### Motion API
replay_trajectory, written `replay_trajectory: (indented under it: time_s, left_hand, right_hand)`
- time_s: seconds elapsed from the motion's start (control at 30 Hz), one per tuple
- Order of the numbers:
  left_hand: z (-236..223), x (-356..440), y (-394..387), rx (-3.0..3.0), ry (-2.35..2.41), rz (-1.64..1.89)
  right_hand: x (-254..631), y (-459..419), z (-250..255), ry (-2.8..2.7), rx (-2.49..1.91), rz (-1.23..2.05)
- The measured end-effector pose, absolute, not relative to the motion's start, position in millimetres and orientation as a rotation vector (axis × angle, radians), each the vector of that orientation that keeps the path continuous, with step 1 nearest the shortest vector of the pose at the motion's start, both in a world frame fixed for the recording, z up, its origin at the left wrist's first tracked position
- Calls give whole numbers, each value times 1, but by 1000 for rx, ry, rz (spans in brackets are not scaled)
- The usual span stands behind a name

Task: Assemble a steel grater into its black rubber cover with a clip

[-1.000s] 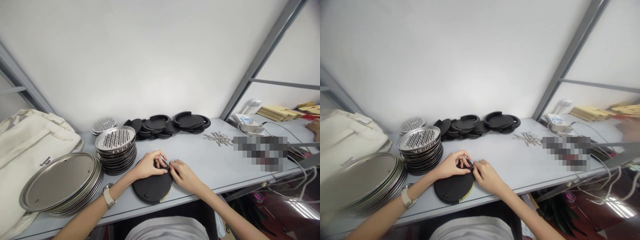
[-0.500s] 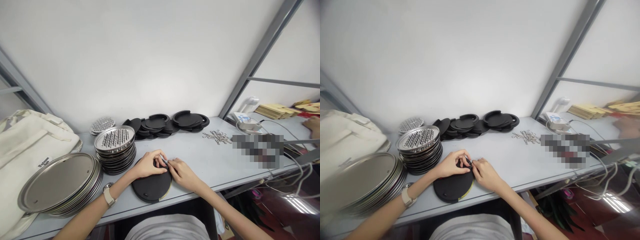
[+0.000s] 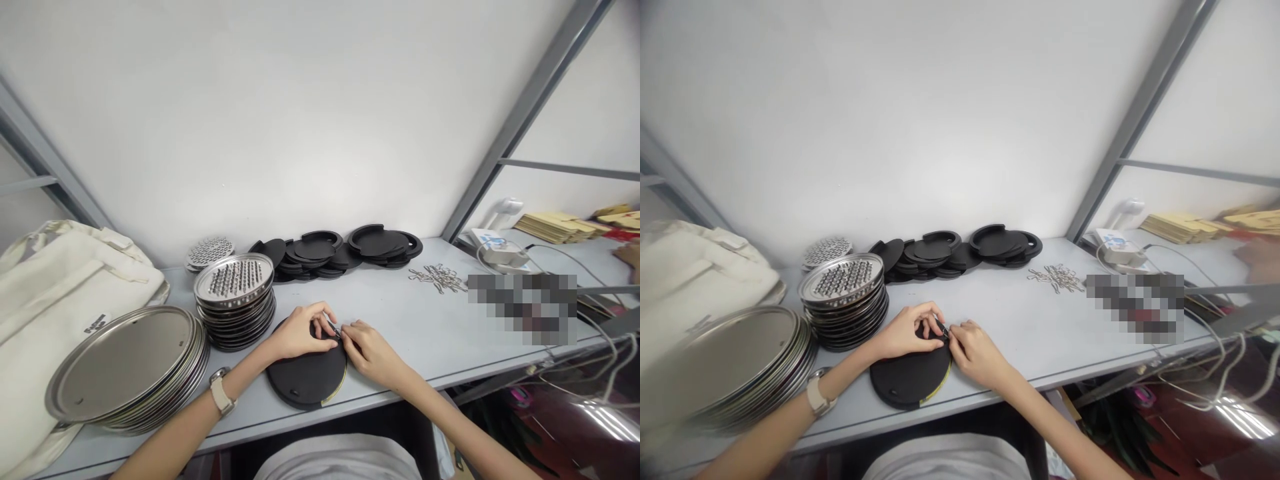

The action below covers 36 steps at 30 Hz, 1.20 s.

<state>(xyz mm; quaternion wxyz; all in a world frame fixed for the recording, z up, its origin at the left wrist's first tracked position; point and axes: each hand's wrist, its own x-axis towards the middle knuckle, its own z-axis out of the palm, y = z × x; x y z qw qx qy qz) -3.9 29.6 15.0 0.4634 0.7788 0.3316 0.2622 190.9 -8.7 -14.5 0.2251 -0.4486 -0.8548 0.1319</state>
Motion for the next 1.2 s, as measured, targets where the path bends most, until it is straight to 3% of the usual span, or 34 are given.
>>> replay_trajectory:
  time_s: [1.2]
  left_hand:
    - [18, -4, 26, 2030, 840, 621]
  right_hand:
    - [190, -10, -14, -2274, -1251, 394]
